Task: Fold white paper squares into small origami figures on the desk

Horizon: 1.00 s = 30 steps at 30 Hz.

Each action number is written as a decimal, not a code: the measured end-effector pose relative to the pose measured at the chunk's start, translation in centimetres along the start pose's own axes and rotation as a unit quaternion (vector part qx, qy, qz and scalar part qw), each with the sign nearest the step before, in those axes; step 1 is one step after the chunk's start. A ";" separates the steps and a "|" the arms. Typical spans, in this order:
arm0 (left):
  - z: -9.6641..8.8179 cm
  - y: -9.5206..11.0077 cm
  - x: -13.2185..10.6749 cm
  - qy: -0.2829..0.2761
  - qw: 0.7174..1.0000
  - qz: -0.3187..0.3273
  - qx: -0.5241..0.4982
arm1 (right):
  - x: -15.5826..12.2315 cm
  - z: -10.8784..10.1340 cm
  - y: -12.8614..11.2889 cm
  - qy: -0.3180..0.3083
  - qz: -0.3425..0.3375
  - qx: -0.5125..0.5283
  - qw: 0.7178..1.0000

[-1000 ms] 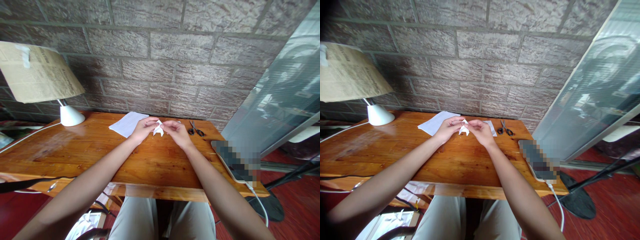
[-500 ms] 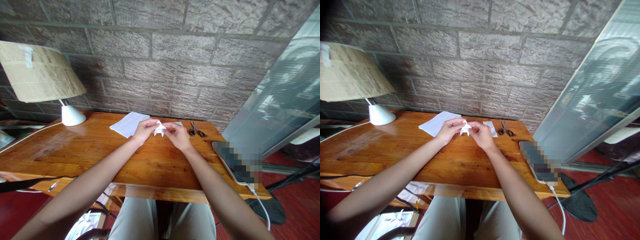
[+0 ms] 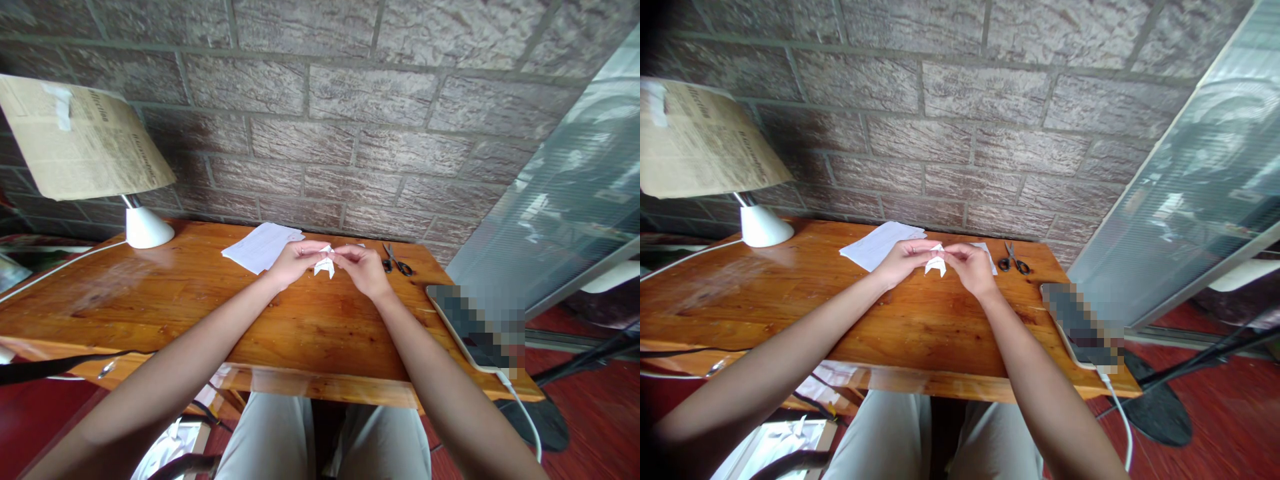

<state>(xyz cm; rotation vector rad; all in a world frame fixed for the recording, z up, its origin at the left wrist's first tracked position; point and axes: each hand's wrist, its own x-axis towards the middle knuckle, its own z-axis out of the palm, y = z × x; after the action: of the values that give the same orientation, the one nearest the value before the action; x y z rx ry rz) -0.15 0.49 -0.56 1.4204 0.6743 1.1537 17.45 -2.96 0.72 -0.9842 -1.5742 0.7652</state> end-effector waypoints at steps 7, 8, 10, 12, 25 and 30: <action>0.1 0.0 0.0 -0.006 1.000 0.007 -0.001 | 0.0 0.1 -0.2 0.022 0.015 0.017 1.000; 0.2 -0.1 0.0 -0.006 1.000 0.010 -0.001 | 0.0 0.1 -0.2 0.022 0.015 0.019 0.999; 0.3 -0.1 0.0 -0.008 1.000 0.015 0.004 | 0.0 0.2 -0.2 0.023 0.016 0.024 0.999; 0.4 -0.2 0.0 -0.007 1.000 0.023 0.014 | 0.0 0.3 0.0 0.030 0.018 0.032 0.999; 0.8 -0.2 -0.2 -0.029 0.999 0.014 -0.026 | 0.4 0.5 1.3 0.081 0.048 0.090 0.991; 1.1 0.1 -0.4 -0.011 0.999 0.023 -0.026 | 0.3 0.5 1.0 0.077 0.048 0.101 0.991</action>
<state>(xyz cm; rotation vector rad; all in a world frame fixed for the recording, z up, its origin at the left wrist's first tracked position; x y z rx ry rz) 0.69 -0.29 -0.40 1.4086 0.5938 1.1812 17.12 -2.21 -0.16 -0.9513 -1.2967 0.8755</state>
